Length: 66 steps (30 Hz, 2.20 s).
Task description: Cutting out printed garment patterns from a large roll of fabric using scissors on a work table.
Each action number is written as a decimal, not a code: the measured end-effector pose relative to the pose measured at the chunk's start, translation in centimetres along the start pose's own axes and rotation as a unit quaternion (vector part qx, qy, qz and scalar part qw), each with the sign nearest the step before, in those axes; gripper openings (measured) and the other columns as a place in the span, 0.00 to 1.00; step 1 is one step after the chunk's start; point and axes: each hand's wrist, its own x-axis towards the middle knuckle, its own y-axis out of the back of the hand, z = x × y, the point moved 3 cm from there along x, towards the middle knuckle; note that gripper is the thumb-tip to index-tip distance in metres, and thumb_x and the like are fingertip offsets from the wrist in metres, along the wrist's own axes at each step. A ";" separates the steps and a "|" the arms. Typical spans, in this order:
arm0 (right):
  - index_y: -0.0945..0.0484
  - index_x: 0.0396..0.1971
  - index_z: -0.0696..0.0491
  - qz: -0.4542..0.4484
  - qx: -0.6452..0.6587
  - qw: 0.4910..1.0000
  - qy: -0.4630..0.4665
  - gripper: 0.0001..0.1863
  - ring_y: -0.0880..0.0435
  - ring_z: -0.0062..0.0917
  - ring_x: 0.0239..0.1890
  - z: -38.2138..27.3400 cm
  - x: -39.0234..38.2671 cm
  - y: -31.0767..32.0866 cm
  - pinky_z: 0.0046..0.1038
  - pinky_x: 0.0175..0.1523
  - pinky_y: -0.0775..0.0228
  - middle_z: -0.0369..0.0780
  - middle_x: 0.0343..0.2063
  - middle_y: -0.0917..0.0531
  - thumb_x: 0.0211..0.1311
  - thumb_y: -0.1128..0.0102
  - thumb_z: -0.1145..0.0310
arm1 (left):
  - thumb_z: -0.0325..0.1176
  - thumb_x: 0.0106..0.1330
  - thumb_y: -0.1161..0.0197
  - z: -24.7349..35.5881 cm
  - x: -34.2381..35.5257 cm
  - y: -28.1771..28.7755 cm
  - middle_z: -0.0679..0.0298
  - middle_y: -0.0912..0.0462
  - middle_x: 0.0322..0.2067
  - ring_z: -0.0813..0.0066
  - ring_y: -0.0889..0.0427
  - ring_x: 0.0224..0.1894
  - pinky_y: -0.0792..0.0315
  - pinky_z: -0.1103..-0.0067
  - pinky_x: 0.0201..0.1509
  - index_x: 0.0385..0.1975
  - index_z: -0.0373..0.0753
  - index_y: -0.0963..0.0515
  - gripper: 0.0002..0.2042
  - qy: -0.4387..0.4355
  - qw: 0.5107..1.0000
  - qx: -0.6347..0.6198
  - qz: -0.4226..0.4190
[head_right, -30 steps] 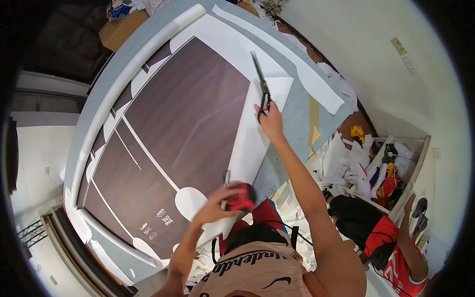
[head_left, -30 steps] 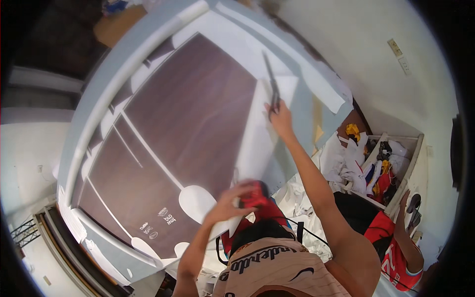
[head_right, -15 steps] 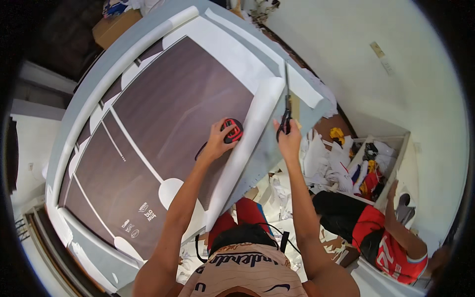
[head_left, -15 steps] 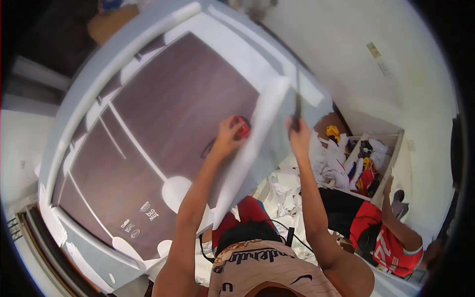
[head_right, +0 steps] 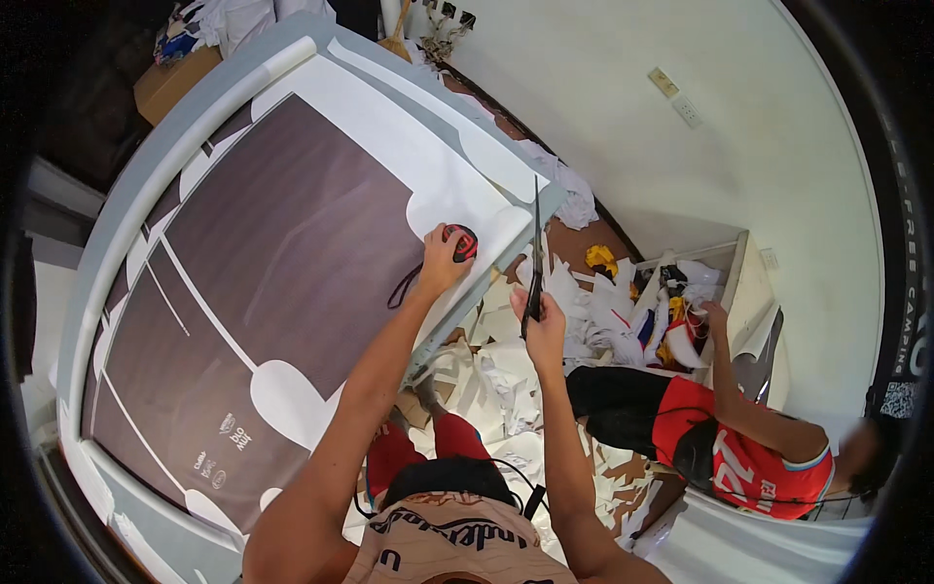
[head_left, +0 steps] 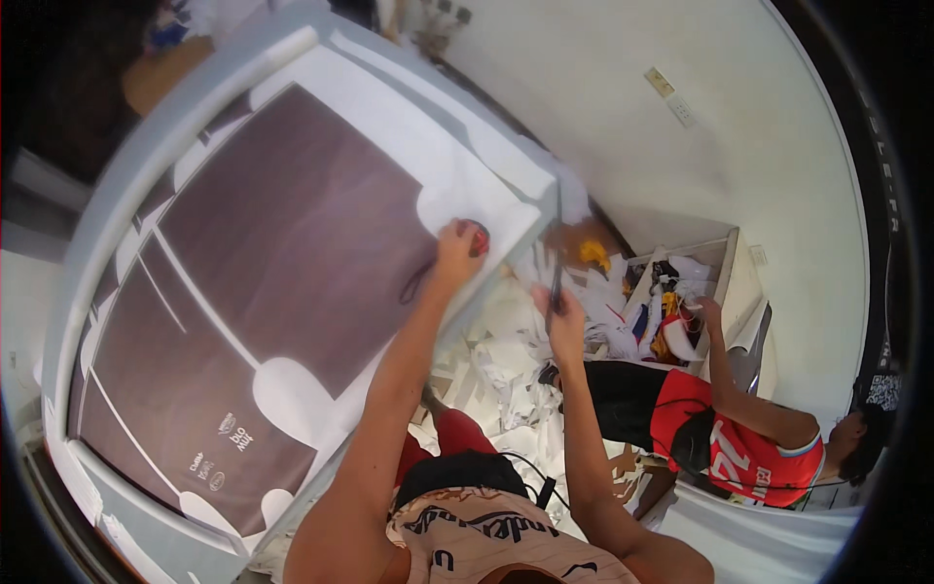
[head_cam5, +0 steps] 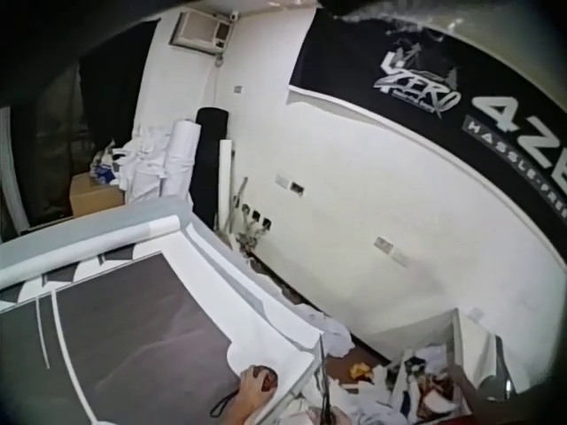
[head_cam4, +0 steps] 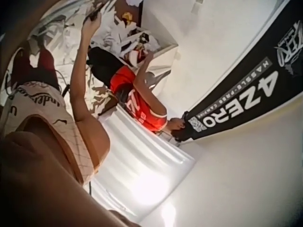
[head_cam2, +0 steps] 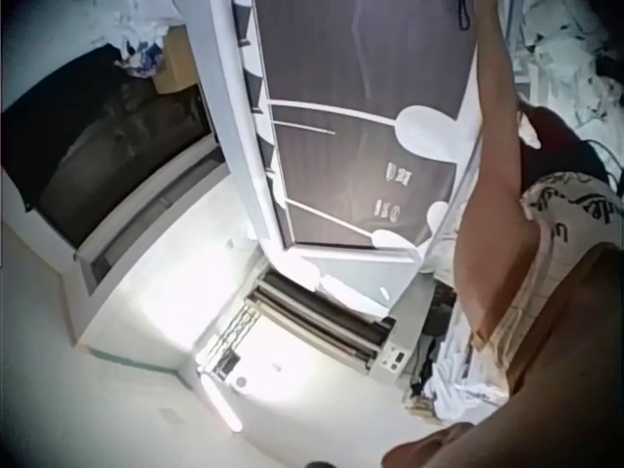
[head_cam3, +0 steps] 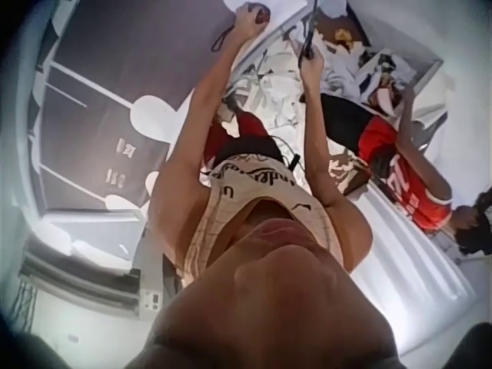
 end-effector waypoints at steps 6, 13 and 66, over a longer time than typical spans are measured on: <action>0.20 0.42 0.63 -0.012 0.017 0.998 -0.059 0.12 0.18 0.16 0.41 3.8 -1.7 5.2 0.19 0.51 0.27 0.39 0.39 0.12 0.66 0.32 0.70 | 0.35 0.53 0.25 -0.4 3.9 -3.0 0.42 0.40 0.66 0.38 0.38 0.64 0.35 0.55 0.67 0.58 0.42 0.28 0.30 -0.042 0.999 -0.016 -0.016; 0.22 0.48 0.65 -0.041 0.041 0.993 -0.099 0.16 0.14 0.26 0.47 5.0 -2.0 7.9 0.25 0.55 0.23 0.44 0.44 0.14 0.68 0.34 0.70 | 0.31 0.56 0.27 -0.7 9.2 -4.9 0.41 0.44 0.68 0.38 0.41 0.67 0.37 0.57 0.70 0.60 0.41 0.31 0.31 -0.086 0.996 0.005 0.001; 0.24 0.23 0.51 -0.674 -0.205 0.705 -0.083 0.15 0.32 0.13 0.12 -3.7 -79.0 -34.3 0.19 0.18 0.45 0.30 0.13 0.27 0.63 0.28 0.63 | 0.26 0.60 0.34 -7.8 -116.1 72.3 0.45 0.41 0.72 0.41 0.33 0.67 0.38 0.56 0.69 0.48 0.38 0.17 0.15 0.464 0.605 0.372 0.529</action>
